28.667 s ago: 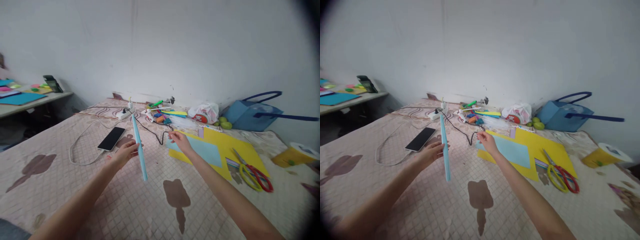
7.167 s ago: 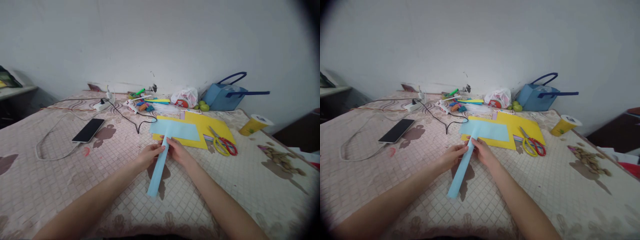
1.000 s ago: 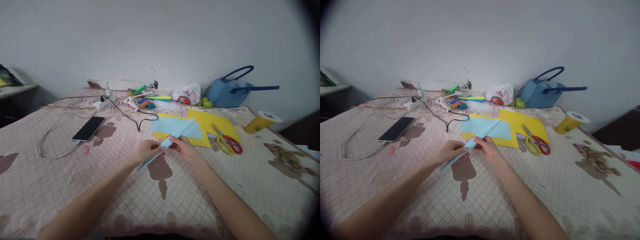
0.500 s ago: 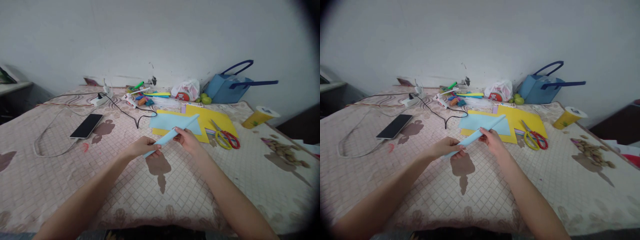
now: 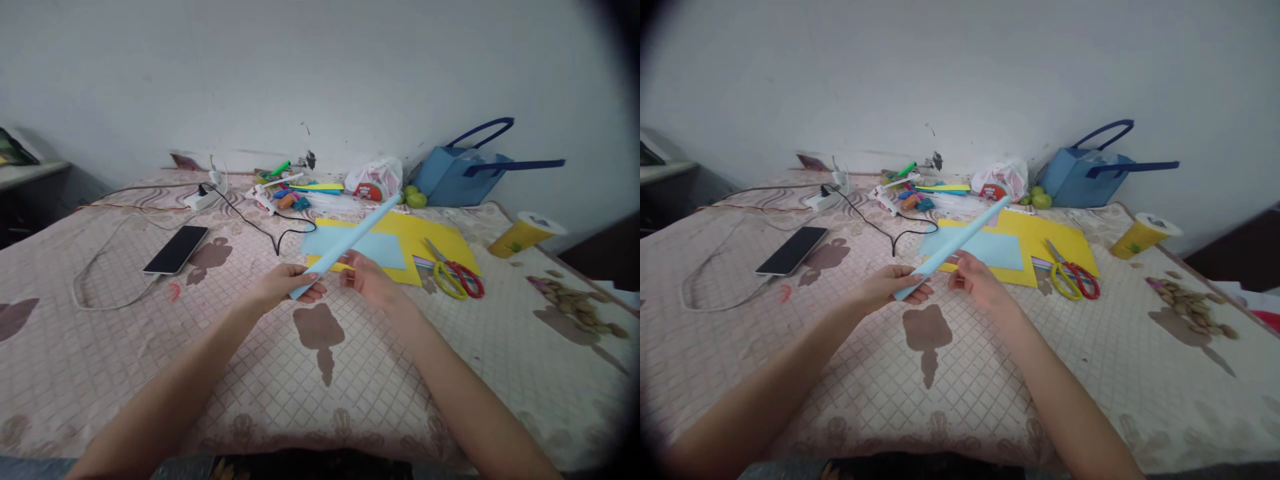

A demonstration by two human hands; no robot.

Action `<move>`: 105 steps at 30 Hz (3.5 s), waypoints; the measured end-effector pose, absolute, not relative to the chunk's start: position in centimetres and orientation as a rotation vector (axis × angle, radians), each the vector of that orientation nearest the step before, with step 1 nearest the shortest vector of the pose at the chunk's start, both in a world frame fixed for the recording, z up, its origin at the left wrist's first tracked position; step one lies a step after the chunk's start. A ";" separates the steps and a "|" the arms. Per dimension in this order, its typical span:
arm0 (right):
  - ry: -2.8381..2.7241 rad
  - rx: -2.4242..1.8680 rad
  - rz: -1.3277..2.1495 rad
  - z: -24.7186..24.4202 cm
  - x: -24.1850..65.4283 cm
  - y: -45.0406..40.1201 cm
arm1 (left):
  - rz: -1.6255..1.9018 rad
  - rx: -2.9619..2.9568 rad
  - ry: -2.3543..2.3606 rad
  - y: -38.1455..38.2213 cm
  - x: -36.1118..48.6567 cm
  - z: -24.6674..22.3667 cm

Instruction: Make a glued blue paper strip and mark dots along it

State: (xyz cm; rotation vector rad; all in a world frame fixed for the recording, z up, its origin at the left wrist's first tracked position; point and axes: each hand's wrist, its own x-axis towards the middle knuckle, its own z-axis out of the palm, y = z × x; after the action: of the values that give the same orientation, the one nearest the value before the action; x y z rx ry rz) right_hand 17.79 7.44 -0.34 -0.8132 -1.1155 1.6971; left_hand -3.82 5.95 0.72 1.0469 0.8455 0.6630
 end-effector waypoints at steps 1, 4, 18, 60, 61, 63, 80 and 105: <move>-1.179 -0.803 1.752 -0.4 17.2 6.9 | 0.699 1.013 0.827 6.0 -3.9 0.7; -1.349 -0.800 1.882 -1.1 15.2 5.4 | 0.775 0.942 0.829 6.2 -3.9 0.8; -1.237 -1.212 0.834 0.9 23.5 9.7 | 0.829 0.851 0.851 6.1 -3.9 1.1; -1.025 -1.005 1.631 -1.1 15.8 6.0 | 0.640 1.173 0.939 4.2 -1.4 -1.0; -1.010 -0.997 1.628 -1.0 15.9 6.1 | 0.629 1.193 0.941 4.2 -1.5 -0.9; -0.949 -0.987 1.591 -0.8 16.2 6.4 | 0.600 1.213 0.947 4.1 -1.7 -0.5; -0.872 -0.980 1.519 -1.0 17.3 7.3 | 0.553 1.345 0.972 4.1 -1.7 0.0; -0.799 -0.926 1.391 -0.1 20.7 9.4 | 0.518 1.379 0.951 3.9 -1.3 -0.4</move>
State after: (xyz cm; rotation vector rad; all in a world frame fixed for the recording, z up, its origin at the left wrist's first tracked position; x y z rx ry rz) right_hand 20.69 9.42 -0.07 -0.9262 -0.7990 1.3906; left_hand -1.35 3.88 -0.38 1.3785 0.9512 0.5181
